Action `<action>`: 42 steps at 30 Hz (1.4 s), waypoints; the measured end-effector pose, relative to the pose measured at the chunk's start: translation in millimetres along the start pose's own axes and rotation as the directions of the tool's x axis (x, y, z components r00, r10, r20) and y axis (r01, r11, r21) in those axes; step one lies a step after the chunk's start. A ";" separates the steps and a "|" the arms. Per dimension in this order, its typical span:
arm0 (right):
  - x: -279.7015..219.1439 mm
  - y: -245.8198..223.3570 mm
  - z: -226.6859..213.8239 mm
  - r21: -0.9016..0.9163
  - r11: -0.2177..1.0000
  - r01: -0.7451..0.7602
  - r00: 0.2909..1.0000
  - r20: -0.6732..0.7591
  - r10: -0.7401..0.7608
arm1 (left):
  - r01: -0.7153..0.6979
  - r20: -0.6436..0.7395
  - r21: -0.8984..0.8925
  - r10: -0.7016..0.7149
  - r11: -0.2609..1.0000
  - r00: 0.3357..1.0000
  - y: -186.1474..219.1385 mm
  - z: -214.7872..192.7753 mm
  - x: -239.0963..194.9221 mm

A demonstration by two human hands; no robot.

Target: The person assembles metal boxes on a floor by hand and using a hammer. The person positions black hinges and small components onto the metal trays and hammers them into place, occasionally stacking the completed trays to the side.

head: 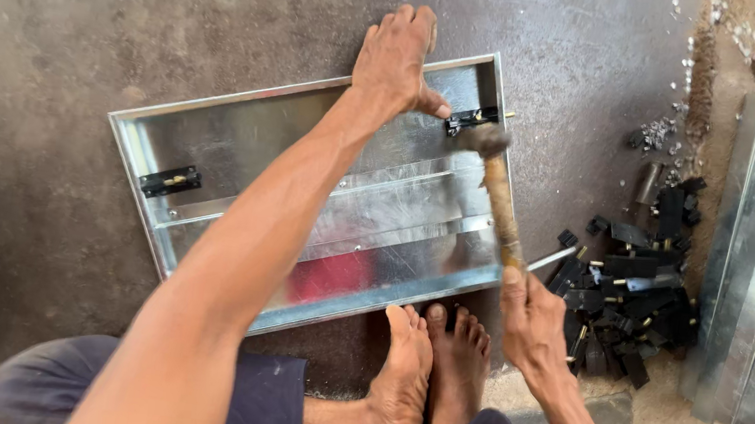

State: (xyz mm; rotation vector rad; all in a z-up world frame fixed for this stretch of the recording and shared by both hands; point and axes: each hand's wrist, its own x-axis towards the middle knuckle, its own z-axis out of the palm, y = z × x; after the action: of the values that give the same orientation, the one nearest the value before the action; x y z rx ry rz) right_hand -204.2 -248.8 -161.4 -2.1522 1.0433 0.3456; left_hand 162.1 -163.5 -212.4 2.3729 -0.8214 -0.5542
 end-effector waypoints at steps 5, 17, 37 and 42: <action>-2.6 -1.0 -11.6 0.204 0.874 0.440 0.880 -0.292 -0.375 | -0.002 0.012 0.007 0.002 1.000 1.000 2.3 2.6 4.3; 1.7 8.4 3.1 0.085 0.942 0.326 0.930 -0.209 -0.303 | -0.035 -0.016 -0.026 0.035 0.999 0.999 -0.9 5.0 2.3; -8.9 -31.6 -21.3 0.044 0.971 0.235 0.960 -0.165 -0.225 | -0.047 -0.029 -0.006 0.047 0.999 0.998 0.1 -5.9 3.4; 12.3 -12.2 -53.4 0.460 0.615 0.641 0.755 -0.525 -0.394 | -0.050 -0.025 0.021 0.050 0.999 0.998 -2.4 10.3 4.3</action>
State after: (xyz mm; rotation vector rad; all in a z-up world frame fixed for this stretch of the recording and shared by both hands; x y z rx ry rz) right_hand -190.4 -288.1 -123.7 -1.8032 0.5224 -0.6555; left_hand 160.7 -168.6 -222.6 2.3664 -0.8765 -0.4969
